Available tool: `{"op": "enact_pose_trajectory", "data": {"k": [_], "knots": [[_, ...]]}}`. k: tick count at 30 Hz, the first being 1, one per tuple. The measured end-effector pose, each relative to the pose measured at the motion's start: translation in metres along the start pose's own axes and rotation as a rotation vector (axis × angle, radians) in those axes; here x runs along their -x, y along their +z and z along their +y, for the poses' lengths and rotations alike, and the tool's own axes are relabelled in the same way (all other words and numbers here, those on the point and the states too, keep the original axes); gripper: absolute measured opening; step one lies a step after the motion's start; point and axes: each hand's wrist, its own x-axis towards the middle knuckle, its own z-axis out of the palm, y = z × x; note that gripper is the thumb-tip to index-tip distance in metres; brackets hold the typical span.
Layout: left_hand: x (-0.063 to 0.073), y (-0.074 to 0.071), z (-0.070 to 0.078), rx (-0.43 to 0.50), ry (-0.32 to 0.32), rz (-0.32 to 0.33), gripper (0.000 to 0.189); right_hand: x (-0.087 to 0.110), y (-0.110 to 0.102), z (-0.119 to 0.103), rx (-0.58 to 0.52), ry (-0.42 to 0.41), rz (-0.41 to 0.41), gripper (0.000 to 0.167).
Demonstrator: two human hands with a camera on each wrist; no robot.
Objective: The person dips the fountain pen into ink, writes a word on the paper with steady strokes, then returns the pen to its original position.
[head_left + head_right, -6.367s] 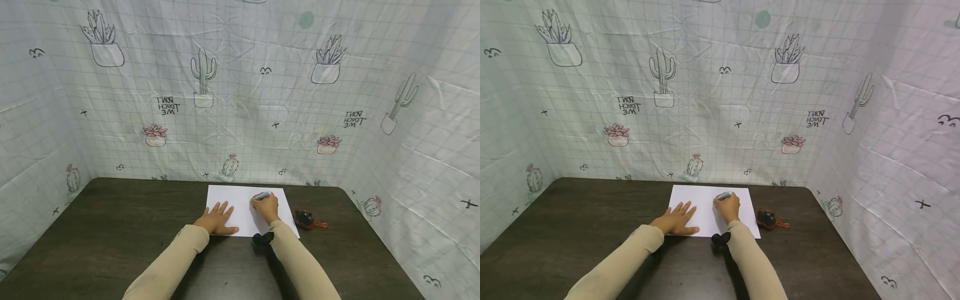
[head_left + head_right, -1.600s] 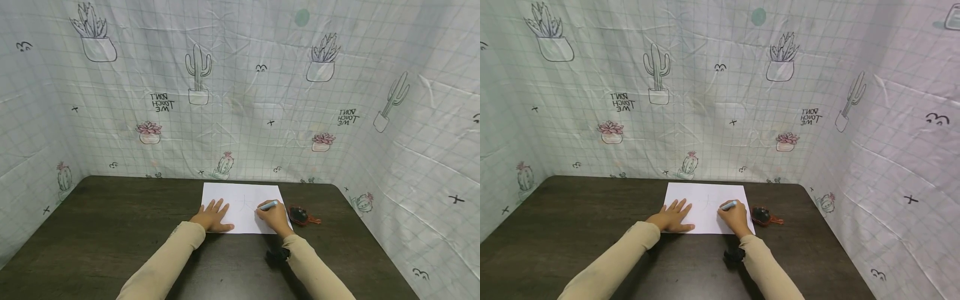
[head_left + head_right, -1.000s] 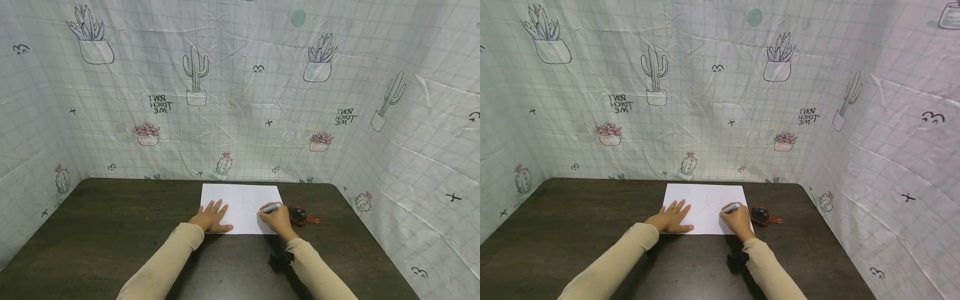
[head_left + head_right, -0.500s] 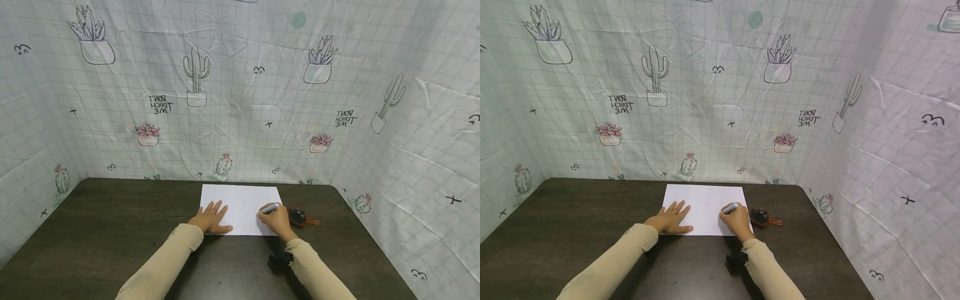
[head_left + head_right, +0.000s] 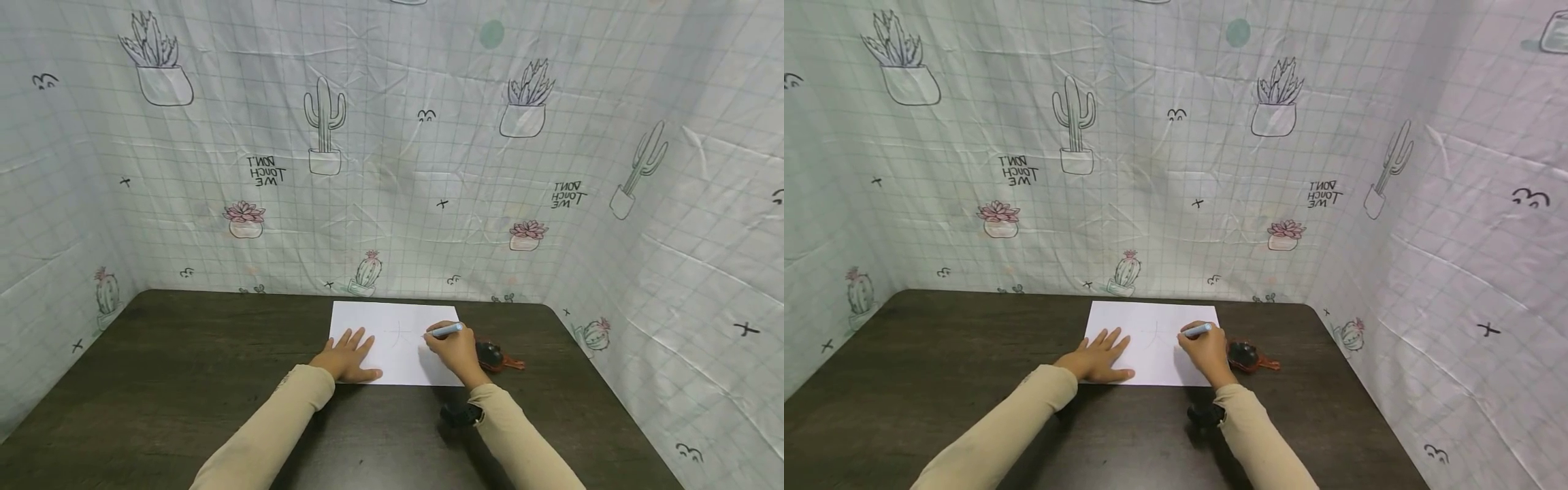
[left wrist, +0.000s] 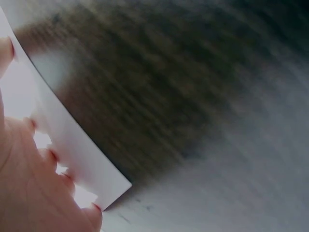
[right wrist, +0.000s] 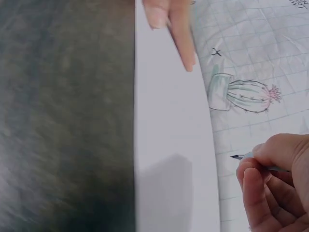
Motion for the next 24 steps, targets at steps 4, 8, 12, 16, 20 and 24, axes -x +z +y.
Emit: {"op": "enact_pose_trajectory", "data": {"k": [4, 8, 12, 16, 20, 24], "knots": [[0.002, -0.001, 0.001, -0.008, -0.001, 0.004, 0.090, -0.007, -0.011, -0.003, -0.003, -0.042, -0.005, 0.007], [0.003, -0.002, 0.001, 0.000, 0.007, 0.007, 0.090, -0.012, -0.028, -0.005, -0.005, -0.082, -0.007, 0.012], [0.001, 0.000, 0.000, -0.008, 0.006, 0.013, 0.088, -0.014, -0.046, -0.003, 0.004, -0.101, 0.005, 0.014], [-0.003, 0.003, -0.002, -0.013, 0.001, 0.020, 0.088, -0.013, -0.064, 0.003, 0.050, -0.112, 0.036, 0.012], [-0.006, 0.006, -0.004, -0.014, 0.001, 0.023, 0.087, -0.007, -0.080, 0.010, 0.102, -0.140, 0.061, 0.010], [-0.006, 0.006, -0.005, -0.013, 0.002, 0.025, 0.087, 0.004, -0.093, 0.021, 0.180, -0.216, 0.088, 0.010]]}}
